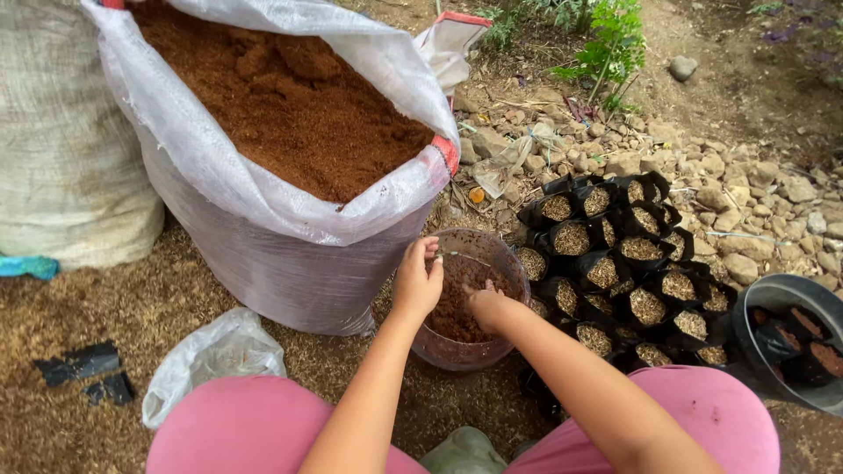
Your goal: The person scoops soil from a large white sack and transfers it into a clear plastic container, repeatedly filling the container by hand. The person sits on the ground next to the sack and a stack of black nursery bags.
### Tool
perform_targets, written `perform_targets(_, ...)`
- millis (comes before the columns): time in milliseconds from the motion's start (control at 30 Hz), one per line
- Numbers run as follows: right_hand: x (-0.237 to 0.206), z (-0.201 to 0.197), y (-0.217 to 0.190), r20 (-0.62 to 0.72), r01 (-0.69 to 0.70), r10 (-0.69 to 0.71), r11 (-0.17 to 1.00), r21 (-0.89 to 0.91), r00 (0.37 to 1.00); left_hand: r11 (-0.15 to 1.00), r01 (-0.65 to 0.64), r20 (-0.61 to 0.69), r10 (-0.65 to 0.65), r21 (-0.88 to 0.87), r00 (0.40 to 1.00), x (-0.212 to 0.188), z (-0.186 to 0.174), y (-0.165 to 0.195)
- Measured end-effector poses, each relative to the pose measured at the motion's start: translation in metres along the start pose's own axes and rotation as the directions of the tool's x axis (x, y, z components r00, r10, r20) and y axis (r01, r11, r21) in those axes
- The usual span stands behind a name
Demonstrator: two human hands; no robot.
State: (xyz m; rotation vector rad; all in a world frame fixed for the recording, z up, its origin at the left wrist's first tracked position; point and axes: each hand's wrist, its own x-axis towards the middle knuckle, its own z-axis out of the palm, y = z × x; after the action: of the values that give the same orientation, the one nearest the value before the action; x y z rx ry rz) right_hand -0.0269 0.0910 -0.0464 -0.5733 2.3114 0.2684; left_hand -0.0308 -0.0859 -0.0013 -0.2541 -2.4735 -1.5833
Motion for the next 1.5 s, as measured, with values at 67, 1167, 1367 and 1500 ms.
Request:
perform_targets(67, -0.016, -0.009, 0.011, -0.164, 0.099, -0.03, 0.898, 0.428, 0.986, 0.971, 0.239, 0.172, -0.239, 0.024, 0.956, 0.011, -0.007, 0.003)
perform_targets(1167, -0.099, -0.037, 0.04, -0.636, 0.65, 0.166, -0.038, 0.759, 0.753, 0.32, 0.709, 0.758, 0.047, -0.628, 0.65, -0.012, 0.008, 0.041)
perform_targets(1367, -0.093, -0.031, 0.034, -0.55, 0.559, 0.1, -0.189, 0.807, 0.829, 0.324, 0.695, 0.75, 0.077, -0.642, 0.656, -0.013, 0.008, 0.042)
perform_targets(1500, -0.087, -0.02, 0.033, -0.538, 0.479, -0.02, -0.429, 0.766, 0.842, 0.356, 0.71, 0.759, -0.002, -0.608, 0.651, -0.014, 0.01, 0.043)
